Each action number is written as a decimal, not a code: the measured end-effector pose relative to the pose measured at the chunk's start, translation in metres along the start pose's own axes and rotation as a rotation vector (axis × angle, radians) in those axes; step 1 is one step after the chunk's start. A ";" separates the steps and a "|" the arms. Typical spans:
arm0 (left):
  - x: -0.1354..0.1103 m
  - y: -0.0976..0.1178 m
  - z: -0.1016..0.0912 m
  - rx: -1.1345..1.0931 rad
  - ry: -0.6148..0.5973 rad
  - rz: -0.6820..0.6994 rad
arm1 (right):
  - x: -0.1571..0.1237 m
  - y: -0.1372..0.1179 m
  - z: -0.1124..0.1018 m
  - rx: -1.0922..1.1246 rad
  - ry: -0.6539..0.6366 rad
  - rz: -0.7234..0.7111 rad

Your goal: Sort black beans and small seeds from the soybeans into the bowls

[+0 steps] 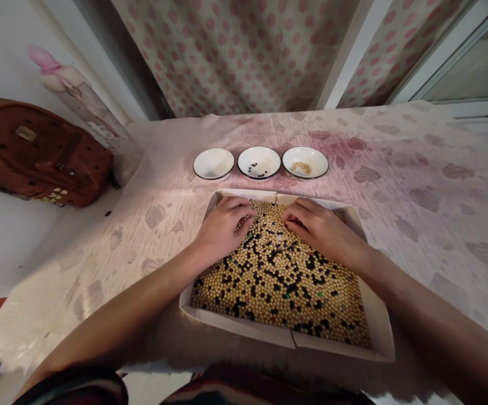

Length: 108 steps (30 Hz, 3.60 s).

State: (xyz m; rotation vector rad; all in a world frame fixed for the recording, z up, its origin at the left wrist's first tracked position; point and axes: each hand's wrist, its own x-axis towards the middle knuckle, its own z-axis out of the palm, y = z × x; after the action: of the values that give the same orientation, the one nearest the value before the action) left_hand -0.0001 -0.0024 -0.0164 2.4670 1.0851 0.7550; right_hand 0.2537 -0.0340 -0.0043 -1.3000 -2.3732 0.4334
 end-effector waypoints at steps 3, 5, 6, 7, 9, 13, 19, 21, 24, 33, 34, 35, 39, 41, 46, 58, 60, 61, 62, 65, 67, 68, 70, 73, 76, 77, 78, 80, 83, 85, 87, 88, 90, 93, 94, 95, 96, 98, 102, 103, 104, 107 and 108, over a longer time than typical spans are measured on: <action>0.000 0.000 0.000 -0.002 -0.001 0.003 | 0.000 -0.002 0.001 0.011 -0.018 -0.031; 0.000 0.000 0.000 0.001 -0.004 0.005 | 0.000 -0.002 0.001 0.003 -0.014 -0.046; 0.000 0.000 0.000 0.001 -0.004 0.005 | 0.000 -0.002 0.002 -0.011 -0.006 -0.046; 0.000 0.000 0.001 0.002 -0.001 0.005 | 0.000 -0.001 0.002 -0.029 0.002 -0.042; 0.000 -0.001 0.001 0.001 0.008 0.009 | -0.001 -0.001 0.002 -0.060 0.020 -0.030; 0.000 -0.001 0.002 -0.004 0.026 0.031 | -0.003 0.003 0.000 -0.041 0.126 0.040; 0.000 -0.001 0.003 -0.003 0.027 0.031 | 0.003 0.035 -0.018 -0.056 0.466 0.194; 0.000 -0.001 0.003 0.000 0.030 0.038 | 0.008 0.051 -0.025 -0.071 0.540 0.249; 0.000 0.000 0.002 0.003 0.037 0.042 | 0.017 0.072 -0.029 -0.055 0.573 0.285; -0.001 -0.001 0.004 0.022 0.034 0.053 | 0.027 0.097 -0.019 -0.007 0.474 0.219; -0.001 -0.001 0.004 0.021 0.031 0.052 | 0.026 0.097 -0.019 -0.010 0.462 0.204; -0.001 -0.001 0.003 0.019 0.028 0.052 | 0.025 0.097 -0.019 -0.015 0.452 0.191; -0.001 0.000 0.002 0.010 0.020 0.046 | 0.024 0.096 -0.018 -0.032 0.452 0.169; -0.001 -0.001 0.002 0.006 0.014 0.037 | 0.023 0.092 -0.019 -0.056 0.460 0.169; -0.002 -0.003 0.003 -0.009 0.003 0.029 | 0.016 0.061 -0.024 -0.092 0.464 0.210; 0.002 0.013 -0.014 0.008 -0.171 0.119 | -0.004 0.012 -0.004 0.187 0.295 0.251; 0.002 0.011 -0.012 0.015 -0.196 0.125 | -0.007 0.016 -0.001 0.212 0.281 0.260; 0.002 0.010 -0.012 0.020 -0.194 0.119 | -0.007 0.018 0.000 0.221 0.279 0.262; 0.002 0.008 -0.011 0.025 -0.188 0.110 | -0.008 0.019 0.000 0.228 0.277 0.264; 0.002 0.005 -0.008 0.041 -0.163 0.084 | -0.011 0.022 0.000 0.236 0.273 0.275; 0.002 0.003 -0.008 0.052 -0.146 0.072 | -0.012 0.022 0.000 0.228 0.270 0.291; 0.001 0.003 -0.008 0.059 -0.139 0.067 | -0.012 0.022 0.000 0.224 0.270 0.297; 0.001 0.003 -0.008 0.069 -0.128 0.063 | -0.013 0.022 0.000 0.220 0.275 0.304; 0.002 0.003 -0.008 0.071 -0.133 0.068 | -0.013 0.022 0.000 0.224 0.279 0.297; 0.002 0.004 -0.007 0.067 -0.150 0.074 | -0.013 0.021 0.000 0.230 0.278 0.286; 0.003 0.004 -0.007 0.069 -0.155 0.073 | -0.013 0.021 0.000 0.230 0.278 0.283; 0.003 0.005 -0.007 0.071 -0.161 0.072 | -0.013 0.021 0.000 0.231 0.277 0.280; 0.004 0.006 -0.006 0.072 -0.167 0.070 | -0.013 0.021 0.001 0.227 0.280 0.273; 0.005 0.009 -0.005 0.069 -0.171 0.065 | -0.013 0.019 0.001 0.216 0.294 0.254; 0.005 0.011 -0.005 0.071 -0.176 0.064 | -0.013 0.018 0.001 0.210 0.303 0.237; 0.006 0.012 -0.005 0.076 -0.182 0.064 | -0.014 0.018 0.002 0.205 0.310 0.222; 0.006 0.013 -0.005 0.078 -0.186 0.063 | -0.014 0.017 0.002 0.201 0.314 0.215; 0.007 0.014 -0.006 0.075 -0.196 0.056 | -0.014 0.017 0.002 0.198 0.321 0.203; 0.007 0.014 -0.006 0.042 -0.211 0.028 | -0.014 0.018 0.003 0.193 0.331 0.197; 0.007 0.014 -0.006 0.029 -0.214 0.017 | -0.014 0.018 0.003 0.186 0.333 0.201; 0.007 0.014 -0.006 0.018 -0.216 0.007 | -0.014 0.018 0.003 0.178 0.331 0.207; 0.007 0.014 -0.006 0.008 -0.215 -0.005 | -0.014 0.018 0.003 0.172 0.329 0.213; 0.007 0.014 -0.006 -0.010 -0.213 -0.030 | -0.014 0.017 0.002 0.167 0.324 0.219; 0.006 0.014 -0.006 -0.038 -0.202 -0.056 | -0.014 0.017 0.002 0.167 0.329 0.219; 0.006 0.014 -0.006 -0.041 -0.194 -0.054 | -0.014 0.017 0.002 0.165 0.327 0.219; 0.006 0.014 -0.005 -0.042 -0.185 -0.050 | -0.014 0.017 0.002 0.164 0.324 0.219; 0.006 0.013 -0.003 -0.038 -0.170 -0.027 | -0.014 0.018 0.002 0.168 0.325 0.216; 0.006 0.013 -0.003 -0.032 -0.167 -0.017 | -0.013 0.018 0.003 0.172 0.326 0.216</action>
State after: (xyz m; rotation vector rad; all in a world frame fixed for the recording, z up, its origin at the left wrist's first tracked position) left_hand 0.0092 -0.0058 -0.0060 2.4404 1.0232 0.5462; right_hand 0.2720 -0.0363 -0.0172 -1.4292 -1.8971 0.4395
